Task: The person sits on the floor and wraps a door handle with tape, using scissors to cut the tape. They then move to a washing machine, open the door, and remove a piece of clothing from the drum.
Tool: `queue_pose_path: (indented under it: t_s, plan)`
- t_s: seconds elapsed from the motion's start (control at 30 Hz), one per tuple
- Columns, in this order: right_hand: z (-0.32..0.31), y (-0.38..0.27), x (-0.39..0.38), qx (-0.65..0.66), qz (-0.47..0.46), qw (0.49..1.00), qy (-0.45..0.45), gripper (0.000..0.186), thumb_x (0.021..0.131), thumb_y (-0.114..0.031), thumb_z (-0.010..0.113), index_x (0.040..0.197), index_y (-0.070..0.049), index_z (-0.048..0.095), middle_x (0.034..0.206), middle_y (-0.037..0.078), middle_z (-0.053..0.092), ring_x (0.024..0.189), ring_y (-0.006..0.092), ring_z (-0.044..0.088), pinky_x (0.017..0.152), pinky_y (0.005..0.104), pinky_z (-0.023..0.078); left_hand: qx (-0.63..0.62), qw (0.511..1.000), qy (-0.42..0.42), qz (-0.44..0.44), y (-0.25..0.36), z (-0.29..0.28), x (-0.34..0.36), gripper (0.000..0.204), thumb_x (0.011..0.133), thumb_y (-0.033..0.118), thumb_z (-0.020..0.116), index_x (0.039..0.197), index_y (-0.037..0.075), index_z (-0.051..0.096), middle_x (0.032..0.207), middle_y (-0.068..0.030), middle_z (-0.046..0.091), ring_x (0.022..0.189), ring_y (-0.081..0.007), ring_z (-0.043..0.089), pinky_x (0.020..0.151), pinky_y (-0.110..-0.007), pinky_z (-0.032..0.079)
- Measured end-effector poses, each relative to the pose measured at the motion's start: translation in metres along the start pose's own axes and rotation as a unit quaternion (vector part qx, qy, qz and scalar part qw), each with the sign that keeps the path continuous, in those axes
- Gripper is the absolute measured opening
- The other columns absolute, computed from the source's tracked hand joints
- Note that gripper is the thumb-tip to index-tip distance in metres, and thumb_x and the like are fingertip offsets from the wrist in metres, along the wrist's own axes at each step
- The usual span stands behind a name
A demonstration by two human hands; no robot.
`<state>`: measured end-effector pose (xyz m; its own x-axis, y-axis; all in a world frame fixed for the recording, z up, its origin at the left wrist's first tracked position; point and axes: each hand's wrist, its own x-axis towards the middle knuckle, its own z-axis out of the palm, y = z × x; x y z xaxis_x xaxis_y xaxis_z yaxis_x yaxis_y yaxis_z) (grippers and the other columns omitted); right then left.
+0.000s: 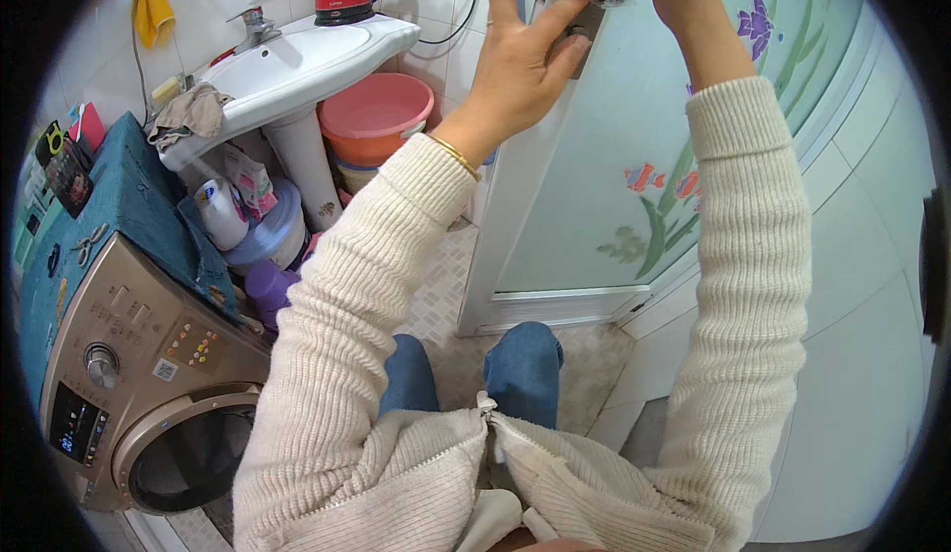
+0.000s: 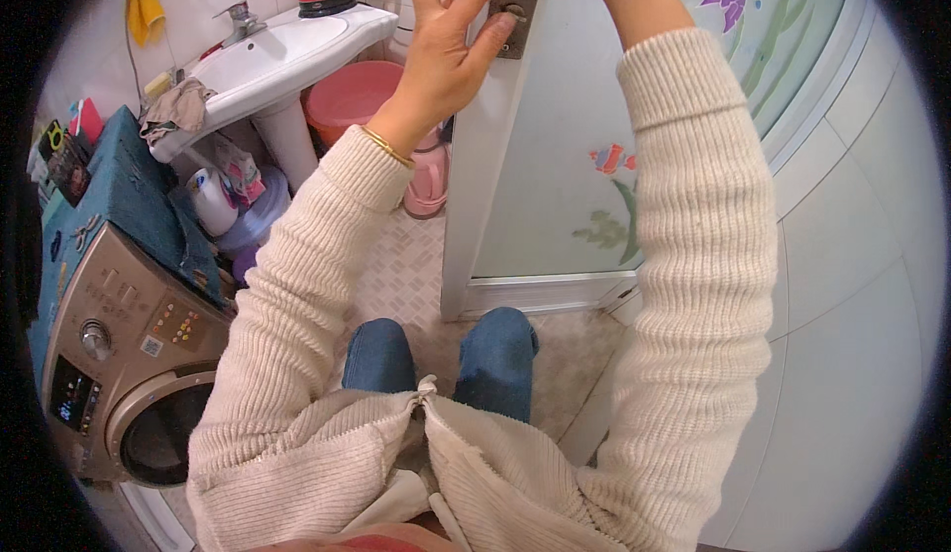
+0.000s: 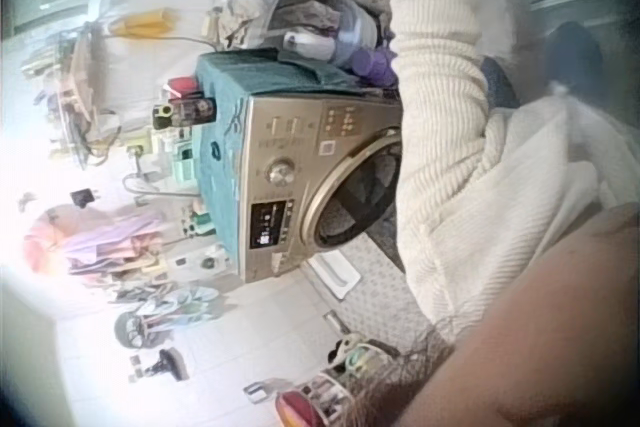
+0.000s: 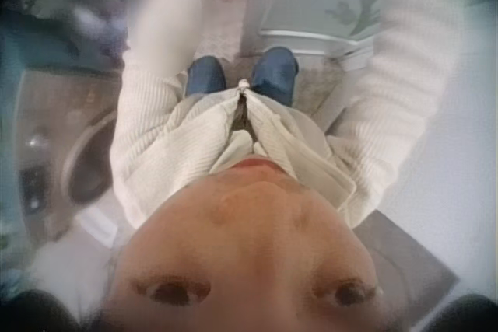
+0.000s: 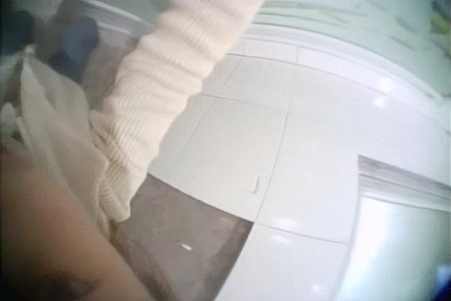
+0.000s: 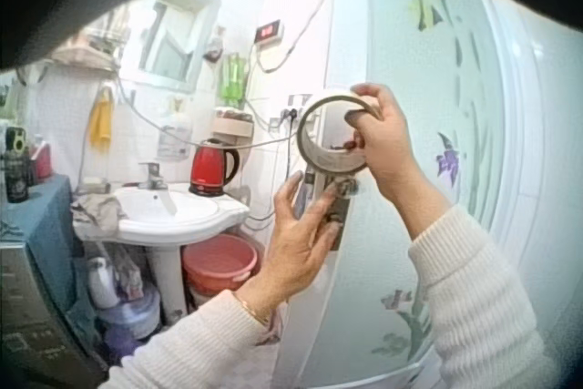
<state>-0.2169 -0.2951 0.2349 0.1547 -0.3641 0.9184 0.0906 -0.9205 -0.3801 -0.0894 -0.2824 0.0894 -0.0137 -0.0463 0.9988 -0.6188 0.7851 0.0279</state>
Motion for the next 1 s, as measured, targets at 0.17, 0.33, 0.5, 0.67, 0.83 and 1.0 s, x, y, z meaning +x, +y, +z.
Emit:
queue_pose_path:
  t_s: [0.17, 0.33, 0.5, 0.67, 0.83, 1.0]
  plan:
    - [-0.002, 0.013, -0.017, 0.090, -0.004, 0.986, 0.139, 0.022, 0.088, -0.008, 0.054, 0.110, -0.005, 0.050, 0.075, 0.000, 0.049, 0.062, 0.0101, 0.047, 0.057, 0.0268, 0.047, -0.117, 0.989, 0.010, -0.088, 0.005, 0.020, 0.014, 0.054, 0.079, 0.012, 0.071, 0.129, 0.007, 0.054, 0.128, -0.0269, 0.033, 0.119, -0.0416, 0.039, 0.101, -0.048, 0.035]
    - [-0.007, 0.026, -0.031, 0.235, 0.052, 0.933, 0.267, 0.009, 0.089, -0.012, 0.055, 0.096, -0.008, 0.051, 0.071, -0.001, 0.044, 0.061, 0.0123, 0.046, 0.057, 0.0301, 0.046, 0.058, 0.995, 0.059, -0.051, 0.007, 0.024, 0.035, 0.043, 0.073, 0.018, 0.076, 0.113, 0.009, 0.063, 0.113, -0.0174, 0.046, 0.107, -0.0352, 0.042, 0.092, -0.045, 0.035]
    - [-0.026, 0.036, -0.050, 0.391, 0.137, 0.871, 0.265, 0.004, 0.087, -0.011, 0.056, 0.088, -0.008, 0.052, 0.071, 0.002, 0.047, 0.061, 0.0167, 0.046, 0.062, 0.0344, 0.044, 0.080, 0.994, 0.062, 0.045, -0.002, 0.019, 0.045, 0.037, 0.066, 0.018, 0.077, 0.102, 0.013, 0.067, 0.101, -0.0091, 0.054, 0.101, -0.0320, 0.045, 0.088, -0.043, 0.034]
    - [-0.059, 0.042, -0.085, 0.331, 0.111, 0.895, 0.277, 0.023, 0.089, -0.015, 0.048, 0.110, -0.007, 0.048, 0.075, 0.005, 0.044, 0.063, 0.0149, 0.041, 0.071, 0.0384, 0.044, 0.109, 0.983, -0.014, 0.144, -0.004, 0.010, 0.068, 0.033, 0.062, 0.018, 0.075, 0.093, 0.012, 0.065, 0.095, -0.0060, 0.056, 0.096, -0.0291, 0.049, 0.084, -0.042, 0.035]
    - [-0.076, 0.036, -0.125, 0.316, 0.157, 0.890, 0.289, 0.021, 0.087, -0.016, 0.055, 0.106, -0.007, 0.050, 0.076, 0.005, 0.047, 0.061, 0.0143, 0.041, 0.063, 0.0312, 0.041, 0.126, 0.966, -0.087, 0.210, 0.001, -0.001, 0.082, 0.032, 0.062, 0.018, 0.074, 0.092, 0.012, 0.065, 0.089, -0.0043, 0.056, 0.095, -0.0279, 0.051, 0.084, -0.041, 0.036]
    - [-0.076, 0.044, -0.149, 0.342, 0.198, 0.876, 0.278, 0.020, 0.086, -0.014, 0.056, 0.104, -0.008, 0.051, 0.081, 0.006, 0.049, 0.064, 0.0146, 0.043, 0.060, 0.0280, 0.040, 0.088, 0.969, -0.134, 0.186, 0.009, -0.010, 0.081, 0.036, 0.065, 0.014, 0.080, 0.099, 0.014, 0.067, 0.094, -0.0007, 0.066, 0.098, -0.0248, 0.052, 0.091, -0.039, 0.030]
